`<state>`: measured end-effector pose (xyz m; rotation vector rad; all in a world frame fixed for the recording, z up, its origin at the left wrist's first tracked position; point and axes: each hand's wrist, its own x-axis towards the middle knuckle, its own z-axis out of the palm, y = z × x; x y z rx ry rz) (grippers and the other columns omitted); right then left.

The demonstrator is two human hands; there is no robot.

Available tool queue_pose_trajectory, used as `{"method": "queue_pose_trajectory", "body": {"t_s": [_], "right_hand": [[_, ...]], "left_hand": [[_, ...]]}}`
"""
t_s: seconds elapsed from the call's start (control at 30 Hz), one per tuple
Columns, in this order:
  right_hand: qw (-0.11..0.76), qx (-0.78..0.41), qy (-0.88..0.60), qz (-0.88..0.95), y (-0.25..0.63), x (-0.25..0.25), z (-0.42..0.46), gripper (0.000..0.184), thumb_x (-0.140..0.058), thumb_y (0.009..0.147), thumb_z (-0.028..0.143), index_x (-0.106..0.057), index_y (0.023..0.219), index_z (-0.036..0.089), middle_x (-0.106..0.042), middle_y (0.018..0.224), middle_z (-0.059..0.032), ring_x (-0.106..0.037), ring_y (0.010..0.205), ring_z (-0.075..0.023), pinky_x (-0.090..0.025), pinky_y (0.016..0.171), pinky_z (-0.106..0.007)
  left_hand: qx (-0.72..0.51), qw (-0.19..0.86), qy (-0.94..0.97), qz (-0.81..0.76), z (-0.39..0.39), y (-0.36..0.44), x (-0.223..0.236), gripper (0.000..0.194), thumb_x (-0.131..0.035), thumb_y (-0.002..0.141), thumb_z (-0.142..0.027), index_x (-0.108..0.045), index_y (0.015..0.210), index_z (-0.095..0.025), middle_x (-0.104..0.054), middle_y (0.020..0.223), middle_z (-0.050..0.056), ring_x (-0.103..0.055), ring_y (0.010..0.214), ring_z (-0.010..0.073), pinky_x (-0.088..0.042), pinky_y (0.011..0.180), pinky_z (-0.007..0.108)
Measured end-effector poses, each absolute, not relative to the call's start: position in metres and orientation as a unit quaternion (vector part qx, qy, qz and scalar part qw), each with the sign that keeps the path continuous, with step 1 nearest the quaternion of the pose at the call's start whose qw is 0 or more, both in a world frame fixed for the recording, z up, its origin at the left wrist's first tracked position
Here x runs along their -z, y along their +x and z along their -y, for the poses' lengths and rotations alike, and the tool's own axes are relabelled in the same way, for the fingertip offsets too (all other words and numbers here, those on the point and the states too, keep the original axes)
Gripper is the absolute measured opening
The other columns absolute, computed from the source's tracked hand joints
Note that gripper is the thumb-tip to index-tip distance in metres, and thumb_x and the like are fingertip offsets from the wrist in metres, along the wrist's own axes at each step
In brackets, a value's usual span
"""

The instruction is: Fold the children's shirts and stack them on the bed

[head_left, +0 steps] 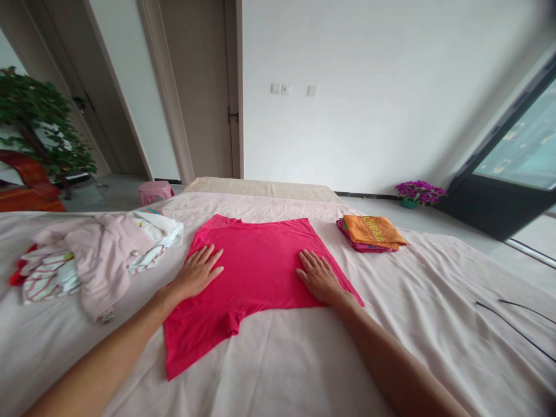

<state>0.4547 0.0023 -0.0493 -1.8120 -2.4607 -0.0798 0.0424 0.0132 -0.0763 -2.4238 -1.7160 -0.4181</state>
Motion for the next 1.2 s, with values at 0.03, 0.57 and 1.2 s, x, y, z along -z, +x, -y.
{"method": "queue_pose_trajectory", "body": {"t_s": [0.03, 0.57, 1.2], "right_hand": [[0.04, 0.029, -0.605, 0.794, 0.462, 0.049, -0.004, 0.065, -0.024, 0.101, 0.052, -0.024, 0.157, 0.019, -0.022, 0.163, -0.0067, -0.014, 0.151, -0.0224, -0.011, 0.122, -0.043], [0.043, 0.031, -0.679, 0.732, 0.48, 0.042, -0.005, 0.06, -0.03, 0.101, 0.044, -0.033, 0.153, 0.014, -0.029, 0.16, -0.0113, -0.023, 0.148, -0.0248, -0.015, 0.119, -0.048], [0.044, 0.035, -0.503, 0.862, 0.533, 0.0, 0.081, 0.024, -0.043, 0.094, 0.016, -0.065, 0.089, 0.022, -0.067, 0.089, -0.0057, -0.061, 0.082, -0.0183, -0.043, 0.075, -0.029]], "left_hand": [[0.141, 0.072, -0.81, 0.565, -0.01, 0.039, 0.076, 0.06, -0.038, 0.096, -0.052, -0.043, 0.149, -0.022, -0.035, 0.158, 0.014, -0.032, 0.146, 0.0306, -0.029, 0.116, 0.049], [0.196, 0.048, -0.864, 0.462, 0.077, -0.002, 0.043, 0.042, -0.036, 0.101, -0.027, -0.051, 0.14, -0.027, -0.056, 0.143, 0.004, -0.053, 0.13, 0.0156, -0.044, 0.11, 0.031], [0.207, 0.053, -0.917, 0.338, 0.125, -0.012, 0.03, 0.037, -0.046, 0.09, -0.008, -0.069, 0.108, -0.029, -0.073, 0.115, -0.001, -0.064, 0.113, 0.0129, -0.045, 0.105, 0.024]]}}
